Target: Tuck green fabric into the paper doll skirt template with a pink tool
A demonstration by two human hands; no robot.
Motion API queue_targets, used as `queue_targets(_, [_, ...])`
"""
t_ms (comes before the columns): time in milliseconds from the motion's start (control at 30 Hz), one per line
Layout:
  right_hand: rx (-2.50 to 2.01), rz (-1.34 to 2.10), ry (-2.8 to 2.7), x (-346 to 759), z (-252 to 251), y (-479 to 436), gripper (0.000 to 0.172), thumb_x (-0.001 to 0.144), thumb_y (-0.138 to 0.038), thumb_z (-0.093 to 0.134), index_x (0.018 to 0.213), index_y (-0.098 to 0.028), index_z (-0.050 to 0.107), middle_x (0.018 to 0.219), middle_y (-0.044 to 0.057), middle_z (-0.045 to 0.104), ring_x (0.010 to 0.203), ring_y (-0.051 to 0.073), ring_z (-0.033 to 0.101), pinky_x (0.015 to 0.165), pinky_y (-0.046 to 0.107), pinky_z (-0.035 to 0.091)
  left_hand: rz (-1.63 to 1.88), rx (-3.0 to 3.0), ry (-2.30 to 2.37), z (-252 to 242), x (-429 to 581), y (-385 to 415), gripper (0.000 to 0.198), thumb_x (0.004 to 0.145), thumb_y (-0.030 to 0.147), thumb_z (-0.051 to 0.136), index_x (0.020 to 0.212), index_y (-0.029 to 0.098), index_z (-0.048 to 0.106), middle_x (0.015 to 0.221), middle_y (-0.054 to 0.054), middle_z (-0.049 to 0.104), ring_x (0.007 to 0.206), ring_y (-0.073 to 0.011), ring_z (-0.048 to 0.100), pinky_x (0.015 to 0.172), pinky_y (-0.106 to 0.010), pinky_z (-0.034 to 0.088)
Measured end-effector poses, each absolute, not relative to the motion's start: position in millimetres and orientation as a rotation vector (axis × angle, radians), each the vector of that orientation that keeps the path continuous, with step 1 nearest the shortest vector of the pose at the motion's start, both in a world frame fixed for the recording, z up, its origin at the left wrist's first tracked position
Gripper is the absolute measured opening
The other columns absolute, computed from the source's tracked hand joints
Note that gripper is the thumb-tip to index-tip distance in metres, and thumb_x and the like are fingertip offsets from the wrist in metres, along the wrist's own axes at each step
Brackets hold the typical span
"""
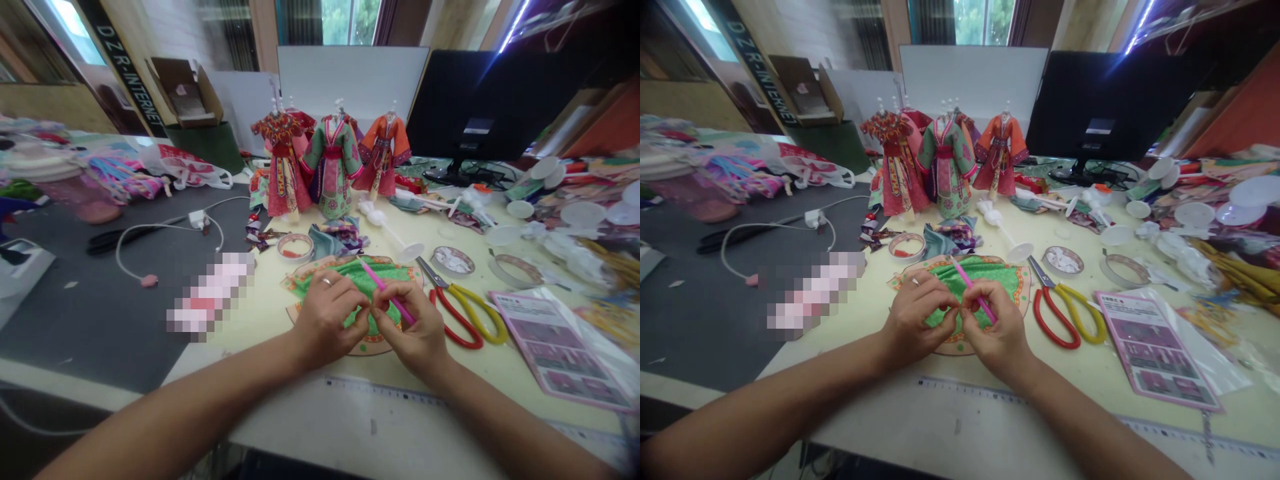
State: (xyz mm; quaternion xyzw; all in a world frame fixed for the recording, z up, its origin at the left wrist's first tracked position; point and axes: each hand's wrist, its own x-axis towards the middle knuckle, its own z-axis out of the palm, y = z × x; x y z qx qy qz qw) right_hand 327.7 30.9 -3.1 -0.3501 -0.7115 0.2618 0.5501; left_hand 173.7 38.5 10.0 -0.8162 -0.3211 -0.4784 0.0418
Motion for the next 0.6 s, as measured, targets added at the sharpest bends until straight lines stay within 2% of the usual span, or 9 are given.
queue_targets(167, [-0.8,0.742,-1.601,331.1,4.0,25.2,0.021,0.077,-0.008,0.057,0.09,-0.023,0.049,0.079,-0.001,0.054,0.069,0.011,0.053,0.065,0.026,0.047,-1.447,-2.444,-1.063,7.1,162.4,53.4,0.01,0.076,0.013,0.055,0.067,0.016,0.058,0.065,-0.002,0.06,0.069,-0.0156,0.053,0.075,-0.034,0.039])
queue_targets(267, [-0.773,0.738,-1.561,335.2,8.3,23.0,0.02,0.077,-0.009,0.058,0.089,-0.023,0.049,0.081,-0.001,0.055,0.071,0.011,0.053,0.069,0.027,0.047,-1.596,-2.387,-1.223,7.6,154.5,63.2,0.009,0.077,0.012,0.057,0.069,0.016,0.058,0.066,-0.001,0.06,0.07,-0.0154,0.053,0.077,-0.034,0.04])
queue_targets(433, [-0.864,0.795,-1.478,339.7,1.8,31.6,0.016,0.078,-0.015,0.062,0.085,-0.022,0.05,0.079,0.0,0.058,0.074,0.012,0.055,0.071,0.027,0.046,-1.903,-2.514,-1.345,11.4,155.5,63.0,0.007,0.08,0.018,0.06,0.074,0.016,0.062,0.07,-0.001,0.061,0.067,-0.0124,0.053,0.067,-0.027,0.043])
queue_targets(600, [-0.913,0.885,-1.403,341.0,-2.3,39.4,0.016,0.076,-0.021,0.065,0.082,-0.021,0.05,0.077,0.0,0.059,0.073,0.013,0.057,0.071,0.029,0.047,-1.984,-2.613,-1.42,13.1,159.0,59.7,0.008,0.08,0.02,0.061,0.073,0.016,0.065,0.073,-0.003,0.065,0.073,-0.0141,0.058,0.071,-0.027,0.046])
